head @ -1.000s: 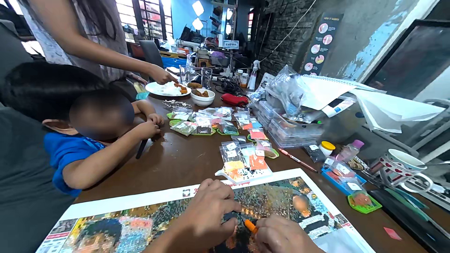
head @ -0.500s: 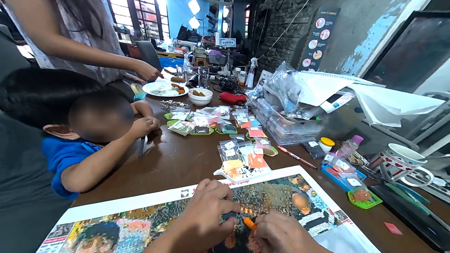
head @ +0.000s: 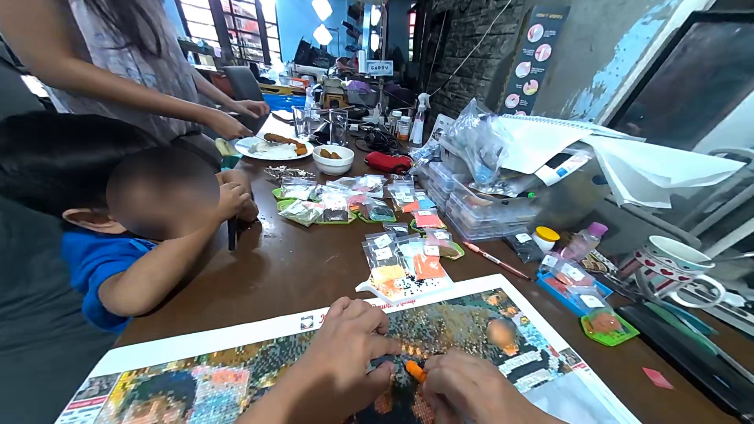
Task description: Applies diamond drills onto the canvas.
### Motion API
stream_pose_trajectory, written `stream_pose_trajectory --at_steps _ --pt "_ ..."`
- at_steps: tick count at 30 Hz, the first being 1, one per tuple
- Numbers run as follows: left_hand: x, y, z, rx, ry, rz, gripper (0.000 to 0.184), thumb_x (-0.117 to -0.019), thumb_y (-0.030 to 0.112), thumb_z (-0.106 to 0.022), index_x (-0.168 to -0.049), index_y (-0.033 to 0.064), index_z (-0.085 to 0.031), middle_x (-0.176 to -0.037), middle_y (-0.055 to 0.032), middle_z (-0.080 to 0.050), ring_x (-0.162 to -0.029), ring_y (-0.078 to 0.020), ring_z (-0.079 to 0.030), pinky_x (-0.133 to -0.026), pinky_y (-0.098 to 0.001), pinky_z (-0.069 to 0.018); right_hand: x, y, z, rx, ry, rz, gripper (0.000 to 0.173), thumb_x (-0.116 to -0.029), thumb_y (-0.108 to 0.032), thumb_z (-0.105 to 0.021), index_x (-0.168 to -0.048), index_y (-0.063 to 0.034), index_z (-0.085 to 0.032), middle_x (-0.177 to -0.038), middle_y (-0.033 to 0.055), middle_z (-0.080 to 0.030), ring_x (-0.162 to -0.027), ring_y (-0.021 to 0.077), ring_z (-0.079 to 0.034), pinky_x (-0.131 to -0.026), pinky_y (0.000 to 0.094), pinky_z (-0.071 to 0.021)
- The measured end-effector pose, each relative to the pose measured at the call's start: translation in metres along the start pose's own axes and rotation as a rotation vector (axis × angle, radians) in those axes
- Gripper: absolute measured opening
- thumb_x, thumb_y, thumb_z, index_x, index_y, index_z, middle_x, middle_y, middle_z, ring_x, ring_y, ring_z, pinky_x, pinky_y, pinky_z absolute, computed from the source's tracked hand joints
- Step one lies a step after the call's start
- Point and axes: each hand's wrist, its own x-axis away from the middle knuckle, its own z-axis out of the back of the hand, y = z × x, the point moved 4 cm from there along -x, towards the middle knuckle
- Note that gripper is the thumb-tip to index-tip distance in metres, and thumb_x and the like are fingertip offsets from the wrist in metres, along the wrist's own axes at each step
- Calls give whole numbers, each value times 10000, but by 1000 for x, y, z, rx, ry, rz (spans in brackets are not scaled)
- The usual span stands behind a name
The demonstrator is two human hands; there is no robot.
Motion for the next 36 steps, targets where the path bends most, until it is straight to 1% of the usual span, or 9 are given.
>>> stream_pose_trajectory --at_steps 7,15,18,21,23,25,27,30,36 --pt "-1 3 0 -87 37 -46 255 -943 348 -607 -1061 252 -811 -1093 -40 -709 -1115 -270 -629 -1015 -552 -407 -1 1 1 -14 -18 -2 92 -950 -60 -576 -881 -52 -636 -832 113 -673 -803 207 -669 -742 271 -543" --pt "-1 4 -2 -220 149 -177 265 -947 344 -566 -965 251 -812 -1030 -14 -720 -1014 -246 -660 -971 -536 -443 -3 2 5 -148 5 -90 31 -913 -16 -625 -908 -16 -655 -860 136 -697 -858 214 -699 -806 291 -566" --pt "-2 3 -1 -203 137 -202 265 -977 338 -564 -987 229 -805 -1042 -39 -723 -1017 -270 -664 -974 -560 -441 -10 8 25 -276 55 -155 97 -962 -49 -586 -966 12 -662 -861 143 -679 -791 166 -660 -731 256 -550" --pt "0 1 -1 -160 134 -206 272 -1003 328 -553 -1006 211 -798 -1048 -46 -724 -1032 -266 -660 -993 -537 -438 -29 28 51 -340 -37 -254 236 -1030 -185 -557 -1100 -19 -709 -1002 94 -692 -900 93 -652 -798 245 -550" --pt "0 -2 -3 -110 154 -197 283 -1012 337 -546 -1001 217 -802 -1036 -27 -725 -1030 -240 -651 -984 -492 -441 -47 48 68 -366 -108 -418 240 -1014 -213 -585 -1135 -58 -722 -1027 18 -680 -902 28 -619 -806 219 -525" --pt "0 -4 -4 -73 157 -182 291 -1023 336 -541 -1000 209 -801 -1036 -25 -725 -1039 -235 -648 -991 -480 -439 -62 72 76 -382 -85 -563 177 -994 -159 -626 -1124 -71 -709 -972 -13 -686 -841 24 -629 -776 226 -538" --pt "-1 -4 -2 -58 158 -150 291 -1033 327 -532 -1031 201 -794 -1035 -30 -724 -1047 -242 -646 -993 -481 -435 -69 97 73 -400 2 -642 143 -997 -106 -625 -1117 -50 -681 -878 10 -674 -749 65 -622 -712 256 -539" --pt "0 -6 3 -85 169 -27 258 -1010 248 -557 -1097 163 -785 -1067 -78 -737 -1068 -303 -668 -967 -534 -464 -67 124 56 -425 70 -728 149 -1052 -146 -554 -1109 -27 -624 -870 53 -645 -761 110 -643 -743 299 -561" --pt "0 -12 8 -59 113 187 302 -1029 211 -522 -1137 65 -763 -1090 -162 -734 -1035 -383 -688 -931 -586 -496 -47 139 30 -341 76 -627 208 -1044 -217 -533 -1052 -38 -640 -844 33 -636 -762 78 -625 -737 269 -538"
